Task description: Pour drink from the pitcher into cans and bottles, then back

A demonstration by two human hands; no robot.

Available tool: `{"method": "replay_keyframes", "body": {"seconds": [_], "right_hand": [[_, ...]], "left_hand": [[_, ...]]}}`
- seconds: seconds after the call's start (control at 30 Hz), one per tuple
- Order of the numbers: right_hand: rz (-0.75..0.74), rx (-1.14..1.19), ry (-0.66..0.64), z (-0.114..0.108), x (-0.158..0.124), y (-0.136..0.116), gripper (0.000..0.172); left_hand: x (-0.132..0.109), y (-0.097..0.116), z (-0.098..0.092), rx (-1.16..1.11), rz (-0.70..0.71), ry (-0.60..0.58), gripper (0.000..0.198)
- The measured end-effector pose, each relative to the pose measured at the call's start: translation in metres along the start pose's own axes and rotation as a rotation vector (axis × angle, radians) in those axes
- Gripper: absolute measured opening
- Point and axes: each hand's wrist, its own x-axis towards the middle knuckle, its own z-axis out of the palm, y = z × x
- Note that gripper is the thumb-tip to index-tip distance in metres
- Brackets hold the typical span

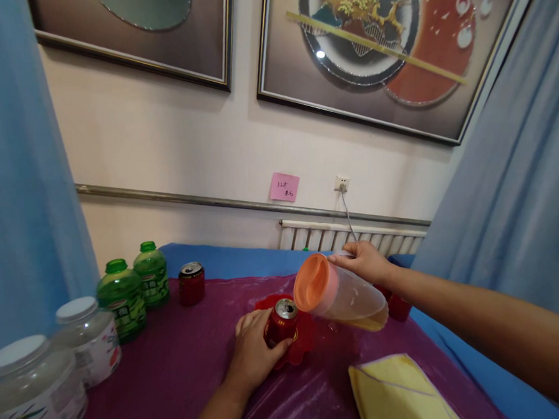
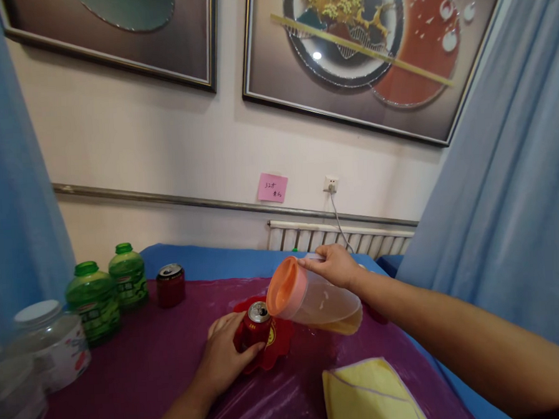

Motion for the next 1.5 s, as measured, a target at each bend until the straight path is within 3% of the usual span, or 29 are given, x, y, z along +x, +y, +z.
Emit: {"method": "replay_keyframes", "body": {"seconds": [1.5], "right_hand": [[0.006,-0.009,-0.015,0.0004,0.0003,-0.0019,0.059]], "left_hand": [[-0.0023,0.0016,-0.0009,-0.014,0.007,0.010,0.057]]}}
